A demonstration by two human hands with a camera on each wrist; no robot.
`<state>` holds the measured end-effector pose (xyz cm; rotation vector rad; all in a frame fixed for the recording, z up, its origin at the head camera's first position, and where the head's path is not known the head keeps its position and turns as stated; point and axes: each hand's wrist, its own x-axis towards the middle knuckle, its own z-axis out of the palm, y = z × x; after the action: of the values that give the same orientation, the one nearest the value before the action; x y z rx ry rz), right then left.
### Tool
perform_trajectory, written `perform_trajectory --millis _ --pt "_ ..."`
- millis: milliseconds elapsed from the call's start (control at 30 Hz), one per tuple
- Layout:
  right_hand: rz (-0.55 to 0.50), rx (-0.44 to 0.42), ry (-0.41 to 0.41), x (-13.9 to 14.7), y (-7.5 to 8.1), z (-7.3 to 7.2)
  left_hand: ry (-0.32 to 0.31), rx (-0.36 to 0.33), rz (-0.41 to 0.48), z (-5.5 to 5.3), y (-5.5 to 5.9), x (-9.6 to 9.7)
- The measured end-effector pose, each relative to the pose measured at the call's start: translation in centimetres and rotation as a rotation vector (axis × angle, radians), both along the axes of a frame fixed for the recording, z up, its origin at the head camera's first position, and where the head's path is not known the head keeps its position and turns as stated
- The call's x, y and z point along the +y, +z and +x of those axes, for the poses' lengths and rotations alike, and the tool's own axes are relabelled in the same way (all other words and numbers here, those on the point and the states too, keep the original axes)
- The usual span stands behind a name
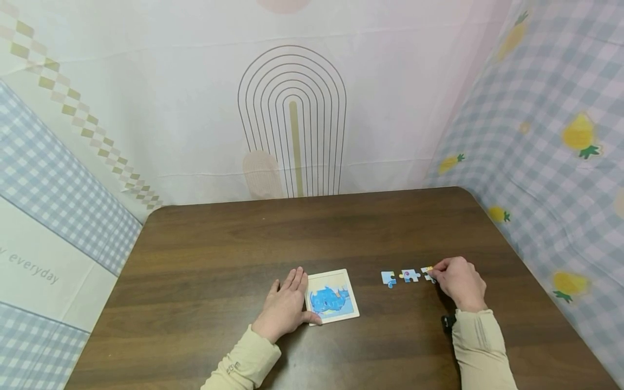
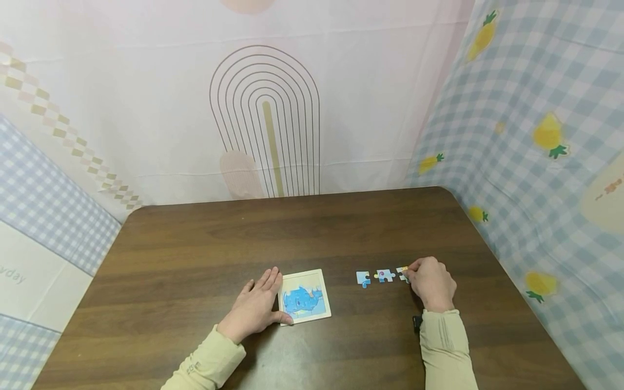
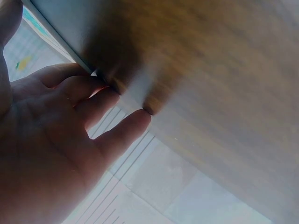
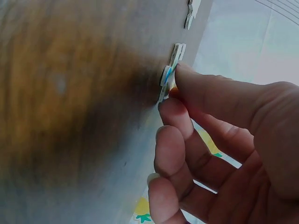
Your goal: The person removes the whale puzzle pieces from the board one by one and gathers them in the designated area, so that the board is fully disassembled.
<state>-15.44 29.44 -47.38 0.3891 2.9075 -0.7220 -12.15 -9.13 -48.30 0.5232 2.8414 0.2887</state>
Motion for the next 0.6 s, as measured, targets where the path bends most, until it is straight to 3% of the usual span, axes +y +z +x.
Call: perform_trajectory --millis 233,600 --pt "-0.01 0.039 0.005 -0.2 -0.1 0.0 0.003 -0.007 -0.011 -0.1 -0.1 0.0" --pt "-0.048 0.233 0.004 -2.4 0.4 0.4 0.003 -0.006 -0.001 -0.1 -0.1 0.0"
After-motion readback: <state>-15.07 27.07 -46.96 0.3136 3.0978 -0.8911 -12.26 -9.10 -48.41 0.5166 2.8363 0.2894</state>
